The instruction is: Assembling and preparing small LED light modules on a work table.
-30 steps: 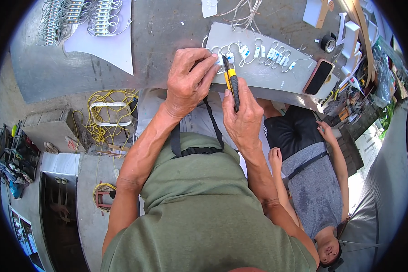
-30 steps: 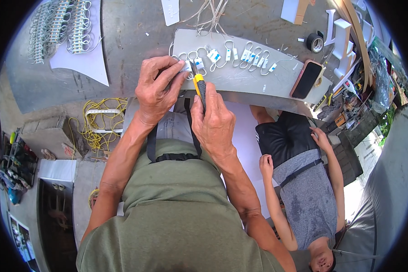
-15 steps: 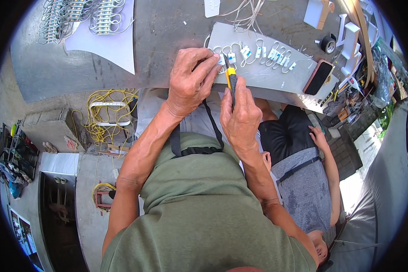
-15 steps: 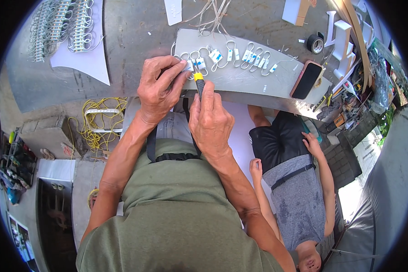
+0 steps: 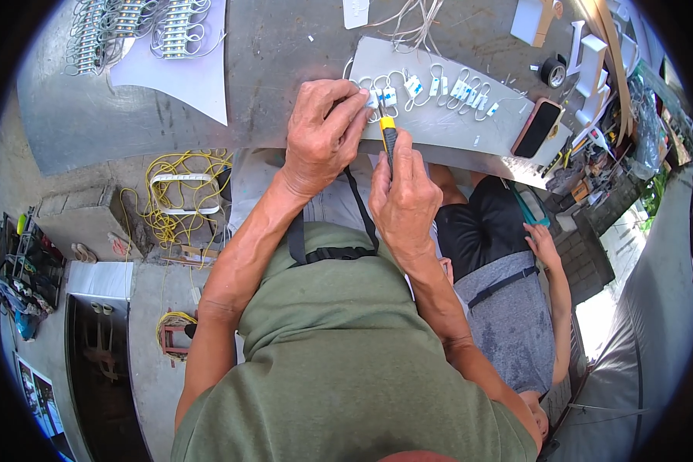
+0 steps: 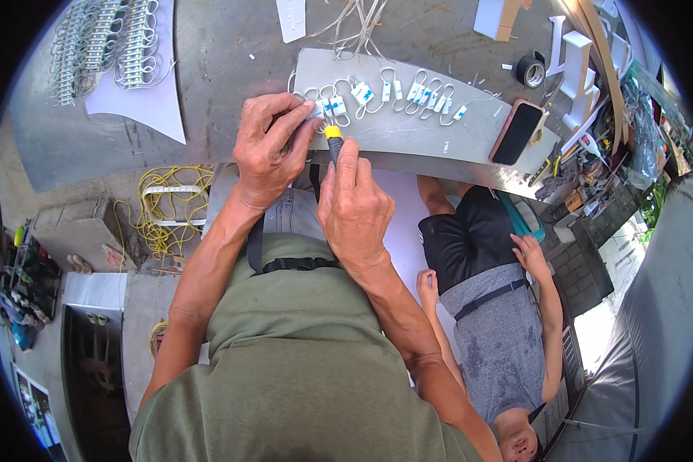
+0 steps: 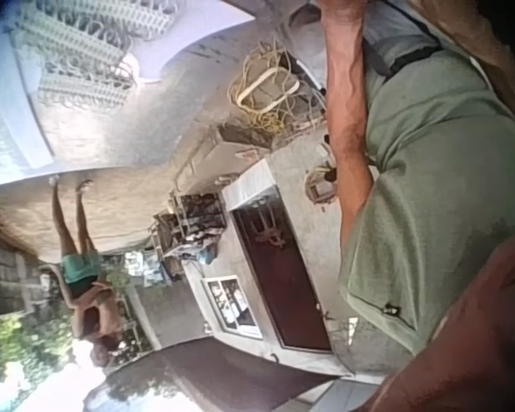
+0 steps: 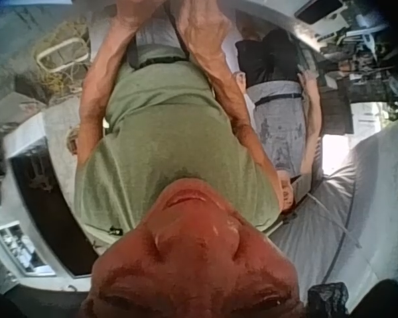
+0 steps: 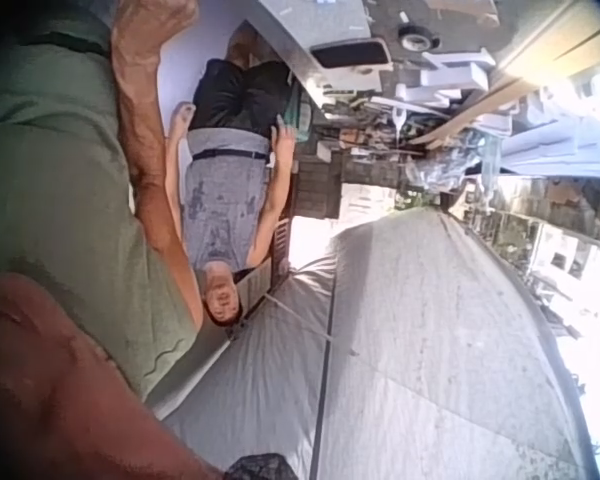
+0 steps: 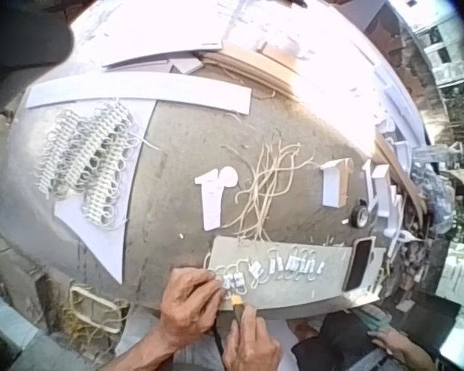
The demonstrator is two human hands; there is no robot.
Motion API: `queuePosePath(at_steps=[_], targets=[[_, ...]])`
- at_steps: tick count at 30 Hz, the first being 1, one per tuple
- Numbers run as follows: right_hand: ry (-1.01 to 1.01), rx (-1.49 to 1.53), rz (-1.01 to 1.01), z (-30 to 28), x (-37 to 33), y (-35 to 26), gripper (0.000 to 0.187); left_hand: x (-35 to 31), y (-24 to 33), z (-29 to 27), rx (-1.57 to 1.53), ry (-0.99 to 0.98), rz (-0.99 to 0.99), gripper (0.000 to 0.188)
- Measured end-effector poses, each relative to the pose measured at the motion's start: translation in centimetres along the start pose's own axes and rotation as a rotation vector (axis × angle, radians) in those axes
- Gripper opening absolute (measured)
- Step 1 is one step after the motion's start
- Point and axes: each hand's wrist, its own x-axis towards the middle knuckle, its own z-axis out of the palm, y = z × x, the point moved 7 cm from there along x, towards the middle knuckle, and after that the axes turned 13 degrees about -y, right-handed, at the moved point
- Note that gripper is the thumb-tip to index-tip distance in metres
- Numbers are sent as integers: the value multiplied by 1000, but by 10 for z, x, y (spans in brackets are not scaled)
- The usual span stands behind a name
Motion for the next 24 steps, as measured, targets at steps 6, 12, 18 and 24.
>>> queuePosePath(at_steps=[6,12,18,24], targets=[[-39,3,20,4,-7,4,49,1,0,-2,13,-4,3,35],[-22,10,20,0,-7,5,47,2,0,0,3,-9,-10,34],[-37,45,31,1,-10,6,46,1,-1,-1,8,-11,-7,35],[-28,123,29,-5,-16,4,46,-1,1,-7,7,-11,-11,35]])
